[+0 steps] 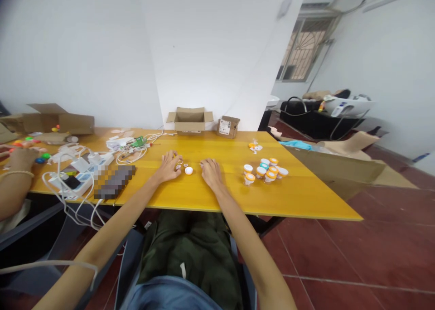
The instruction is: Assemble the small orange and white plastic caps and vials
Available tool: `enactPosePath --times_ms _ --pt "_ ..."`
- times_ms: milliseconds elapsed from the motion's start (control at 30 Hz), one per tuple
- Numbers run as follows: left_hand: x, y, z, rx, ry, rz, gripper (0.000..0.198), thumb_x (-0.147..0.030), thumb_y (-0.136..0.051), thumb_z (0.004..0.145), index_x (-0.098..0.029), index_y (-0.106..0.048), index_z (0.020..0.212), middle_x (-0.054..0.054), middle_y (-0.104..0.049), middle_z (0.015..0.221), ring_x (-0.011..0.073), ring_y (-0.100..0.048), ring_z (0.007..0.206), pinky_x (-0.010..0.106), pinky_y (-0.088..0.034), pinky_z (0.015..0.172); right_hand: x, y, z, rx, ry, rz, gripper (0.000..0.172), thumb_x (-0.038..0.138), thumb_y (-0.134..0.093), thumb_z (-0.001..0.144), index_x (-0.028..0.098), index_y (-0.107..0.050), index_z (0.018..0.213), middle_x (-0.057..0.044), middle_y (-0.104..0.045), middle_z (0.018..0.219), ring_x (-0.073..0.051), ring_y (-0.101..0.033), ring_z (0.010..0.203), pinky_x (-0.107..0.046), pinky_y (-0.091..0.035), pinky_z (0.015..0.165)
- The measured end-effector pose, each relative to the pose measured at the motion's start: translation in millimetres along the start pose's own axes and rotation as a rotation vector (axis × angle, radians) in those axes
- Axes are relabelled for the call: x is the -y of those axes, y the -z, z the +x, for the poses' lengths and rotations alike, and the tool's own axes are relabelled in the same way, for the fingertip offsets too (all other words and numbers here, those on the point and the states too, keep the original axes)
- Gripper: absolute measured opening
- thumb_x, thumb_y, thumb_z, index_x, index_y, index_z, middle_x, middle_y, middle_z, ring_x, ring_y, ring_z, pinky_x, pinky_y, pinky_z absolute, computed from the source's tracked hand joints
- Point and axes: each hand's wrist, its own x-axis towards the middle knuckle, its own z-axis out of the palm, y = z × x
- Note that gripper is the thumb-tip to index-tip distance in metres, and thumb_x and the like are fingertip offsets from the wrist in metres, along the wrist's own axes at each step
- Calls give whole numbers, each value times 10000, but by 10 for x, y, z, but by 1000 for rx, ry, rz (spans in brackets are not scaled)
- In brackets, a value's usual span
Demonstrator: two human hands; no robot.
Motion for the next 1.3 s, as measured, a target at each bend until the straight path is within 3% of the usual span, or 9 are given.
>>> enactPosePath --times_ms 233,400,567,733,967,1133,1300 --pt "23 34 -11 14 -14 -2 338 -288 -623 810 -216 -496 1115 119 -599 1142 313 -587 1124 434 -454 963 43 33 -1 -6 -33 7 176 139 -562 894 254 -693 876 -87 -714 961 -240 -639 948 -348 -484 842" --pt "21 42 -40 56 142 1 349 -421 -633 856 -216 -477 1092 109 -665 1050 308 -669 1013 392 -495 858 41 22 0 -21 -38 11 164 149 -542 897 252 -669 881 -78 -706 965 -234 -638 926 -355 -488 847" --pt "-13 80 -39 111 258 41 351 -526 -628 866 -227 -565 1038 87 -709 929 303 -691 941 364 -482 784 -8 -20 9 -51 -3 32 154 169 -541 903 264 -662 904 -69 -717 975 -228 -639 896 -348 -495 810" --pt "-54 141 -15 168 298 90 253 -450 -561 912 -224 -665 868 93 -728 825 291 -698 916 341 -449 737 49 -8 13 -30 -37 42 185 123 -535 892 255 -663 868 -75 -719 961 -229 -643 899 -346 -498 812" --pt "-113 215 -4 188 276 107 206 -291 -507 914 -218 -685 841 89 -730 777 272 -704 876 335 -431 709 118 32 5 -45 -51 107 302 60 -486 862 234 -704 976 -73 -709 997 -222 -651 990 -346 -511 880" --pt "-71 187 -12 122 245 58 186 -252 -494 925 -215 -667 867 77 -724 780 249 -700 841 320 -437 703 71 7 19 -86 -44 204 269 85 -485 854 232 -709 851 -57 -683 873 -217 -651 892 -343 -523 833" --pt "15 69 -3 -73 142 -249 180 -299 -498 954 -219 -638 873 22 -704 746 186 -670 721 279 -455 692 37 -47 51 -179 -55 391 216 120 -507 823 241 -678 770 -43 -690 825 -214 -648 817 -348 -530 796"
